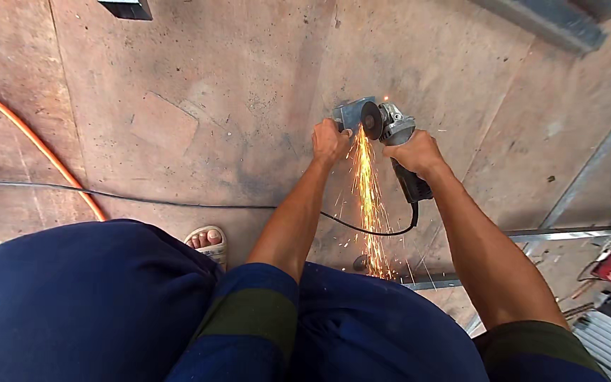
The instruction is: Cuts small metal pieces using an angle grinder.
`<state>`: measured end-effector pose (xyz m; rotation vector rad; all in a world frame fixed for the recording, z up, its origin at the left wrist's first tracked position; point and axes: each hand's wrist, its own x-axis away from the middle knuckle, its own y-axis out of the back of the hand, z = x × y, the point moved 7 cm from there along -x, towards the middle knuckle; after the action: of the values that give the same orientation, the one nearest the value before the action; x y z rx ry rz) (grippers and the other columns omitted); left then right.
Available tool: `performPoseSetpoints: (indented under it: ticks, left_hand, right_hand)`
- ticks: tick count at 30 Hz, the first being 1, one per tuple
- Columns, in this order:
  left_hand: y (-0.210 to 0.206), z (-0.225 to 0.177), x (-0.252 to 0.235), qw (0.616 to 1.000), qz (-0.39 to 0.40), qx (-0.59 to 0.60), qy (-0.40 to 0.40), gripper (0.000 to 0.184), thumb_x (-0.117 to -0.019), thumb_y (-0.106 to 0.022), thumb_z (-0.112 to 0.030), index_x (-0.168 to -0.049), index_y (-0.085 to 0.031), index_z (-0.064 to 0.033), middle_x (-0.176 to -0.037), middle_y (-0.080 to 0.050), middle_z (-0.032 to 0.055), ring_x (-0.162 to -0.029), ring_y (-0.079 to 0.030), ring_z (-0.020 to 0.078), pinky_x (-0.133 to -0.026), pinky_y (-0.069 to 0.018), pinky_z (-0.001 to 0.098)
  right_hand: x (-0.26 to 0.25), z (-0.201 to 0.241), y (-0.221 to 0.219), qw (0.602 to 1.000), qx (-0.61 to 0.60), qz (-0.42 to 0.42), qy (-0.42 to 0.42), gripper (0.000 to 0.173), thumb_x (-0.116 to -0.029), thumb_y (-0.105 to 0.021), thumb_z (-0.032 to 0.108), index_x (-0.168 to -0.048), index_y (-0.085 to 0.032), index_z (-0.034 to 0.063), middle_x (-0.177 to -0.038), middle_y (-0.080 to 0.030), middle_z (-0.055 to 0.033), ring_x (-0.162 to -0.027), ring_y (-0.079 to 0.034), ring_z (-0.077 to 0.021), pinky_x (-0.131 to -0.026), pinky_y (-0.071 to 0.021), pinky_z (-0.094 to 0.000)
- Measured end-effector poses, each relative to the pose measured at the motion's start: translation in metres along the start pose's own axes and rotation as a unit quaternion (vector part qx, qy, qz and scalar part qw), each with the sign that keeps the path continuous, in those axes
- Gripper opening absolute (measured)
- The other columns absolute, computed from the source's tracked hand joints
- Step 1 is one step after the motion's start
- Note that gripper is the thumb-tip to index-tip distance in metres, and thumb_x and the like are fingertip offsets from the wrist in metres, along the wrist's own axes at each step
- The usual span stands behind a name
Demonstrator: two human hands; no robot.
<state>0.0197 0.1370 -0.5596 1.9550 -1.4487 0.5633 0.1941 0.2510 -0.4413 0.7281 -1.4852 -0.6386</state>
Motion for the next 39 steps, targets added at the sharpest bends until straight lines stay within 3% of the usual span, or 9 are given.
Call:
performPoseSetpoints:
  ticks: [17,29,34,39]
  left_hand:
    - [-0.001,0.001,-0.003,1.0,0.004,-0.01,-0.002,0.031,-0.0922,-0.072,-0.037,-0.089,-0.073,-0.0055,-0.092,-0.073,0.0135,-0.094,-0.072,0.0305,-0.083,-0.0569,0.0548]
    - [-0.001,0.002,-0.002,1.0,0.002,-0.002,0.006,0.029,-0.0912,-0.073,-0.035,-0.088,-0.072,-0.0059,-0.091,-0.073,0.0135,-0.092,-0.072,0.0304,-0.081,-0.057,0.0547]
    - [-0.002,0.002,-0.003,1.0,0.003,-0.008,0.002,0.03,-0.0922,-0.072,-0.035,-0.091,-0.073,-0.0051,-0.093,-0.073,0.0133,-0.094,-0.072,0.0299,-0.083,-0.0576,0.0548]
    - [-0.001,0.003,-0.003,1.0,-0.001,-0.001,-0.001,0.03,-0.0911,-0.072,-0.035,-0.09,-0.073,-0.0054,-0.091,-0.073,0.0134,-0.093,-0.072,0.0303,-0.082,-0.0574,0.0548]
  right_hand:
    - [0.001,0.002,0.001,1.0,0.014,-0.004,0.001,0.062,-0.0731,-0.087,0.047,-0.109,-0.067,0.0007,-0.101,-0.069,-0.0246,-0.097,-0.067,-0.0435,-0.082,-0.0503,-0.0695]
    - [0.0,-0.002,-0.002,1.0,-0.008,0.003,-0.001,0.06,-0.0709,-0.088,0.041,-0.112,-0.067,0.0018,-0.102,-0.069,-0.024,-0.097,-0.067,-0.043,-0.082,-0.0511,-0.0696]
    - [-0.004,0.005,0.004,1.0,0.014,-0.006,-0.001,0.06,-0.0702,-0.086,0.045,-0.107,-0.067,0.0016,-0.098,-0.069,-0.0233,-0.095,-0.067,-0.0431,-0.079,-0.0509,-0.0692]
    - [-0.006,0.01,0.006,1.0,0.012,-0.004,0.004,0.062,-0.0712,-0.086,0.046,-0.109,-0.067,0.0014,-0.101,-0.069,-0.024,-0.096,-0.067,-0.0427,-0.081,-0.0509,-0.0689]
